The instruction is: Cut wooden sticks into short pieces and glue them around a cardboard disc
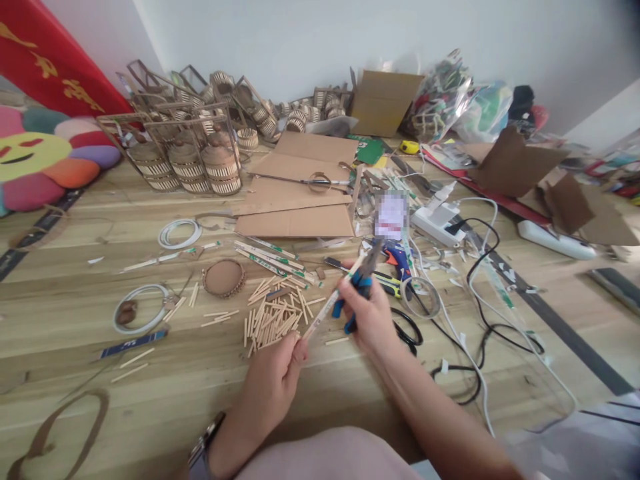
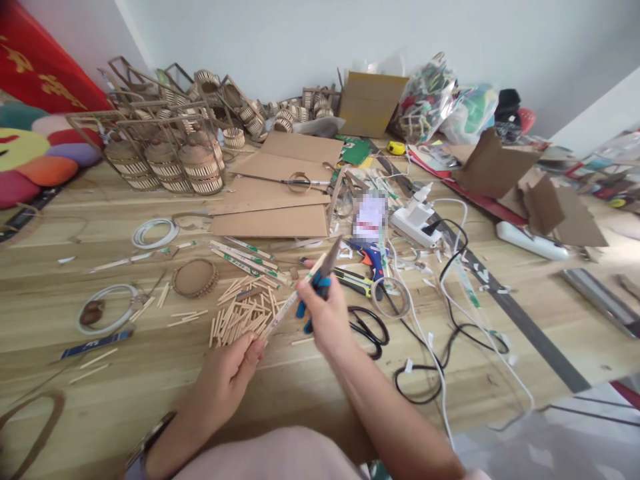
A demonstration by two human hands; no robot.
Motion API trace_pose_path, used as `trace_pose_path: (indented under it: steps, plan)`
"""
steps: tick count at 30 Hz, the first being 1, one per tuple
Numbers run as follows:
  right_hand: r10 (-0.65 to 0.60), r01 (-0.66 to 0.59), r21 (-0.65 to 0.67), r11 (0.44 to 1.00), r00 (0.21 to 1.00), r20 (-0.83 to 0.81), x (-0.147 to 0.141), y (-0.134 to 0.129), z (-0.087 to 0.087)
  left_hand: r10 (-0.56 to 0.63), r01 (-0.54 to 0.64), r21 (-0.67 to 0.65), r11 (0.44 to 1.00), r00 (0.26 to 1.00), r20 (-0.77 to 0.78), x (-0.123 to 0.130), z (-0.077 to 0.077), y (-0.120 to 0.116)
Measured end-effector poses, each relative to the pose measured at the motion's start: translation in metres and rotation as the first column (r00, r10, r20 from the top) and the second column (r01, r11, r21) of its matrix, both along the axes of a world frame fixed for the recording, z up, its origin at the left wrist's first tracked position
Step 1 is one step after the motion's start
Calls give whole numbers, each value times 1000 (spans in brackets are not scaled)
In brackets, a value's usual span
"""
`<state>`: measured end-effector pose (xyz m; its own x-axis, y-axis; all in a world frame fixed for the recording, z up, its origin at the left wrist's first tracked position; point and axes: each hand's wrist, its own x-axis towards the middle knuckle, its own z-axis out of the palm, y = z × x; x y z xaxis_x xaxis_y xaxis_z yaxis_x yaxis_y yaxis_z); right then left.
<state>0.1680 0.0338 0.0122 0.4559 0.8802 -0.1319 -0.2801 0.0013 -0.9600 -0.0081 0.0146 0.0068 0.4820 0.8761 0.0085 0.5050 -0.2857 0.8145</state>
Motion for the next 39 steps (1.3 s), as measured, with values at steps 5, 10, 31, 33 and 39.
trace_pose_path:
  steps: [5, 10, 31, 33, 39]
  plan:
    - [277, -279, -72, 958, 960, -24, -40, -22, -18, 94, -88, -76, 993, 993, 67, 6, -5, -5]
    - [319, -317, -103, 943, 948, -4, -33, -19, -11, 66, -48, -171, 984, 993, 100, 5, -2, -2]
    - [653, -647, -328, 689, 357, 668, -12, -53, 39, 670, -377, -570, 730, 561, 487, -6, 4, 7]
    - [676, -653, -354, 670, 338, 655, -3, -61, 40, 738, -466, -572, 675, 425, 524, -17, 12, 19]
    - [522, -308, -442, 843, 262, 812, 78, -74, 29, 730, -475, -571, 670, 281, 623, -32, 25, 43]
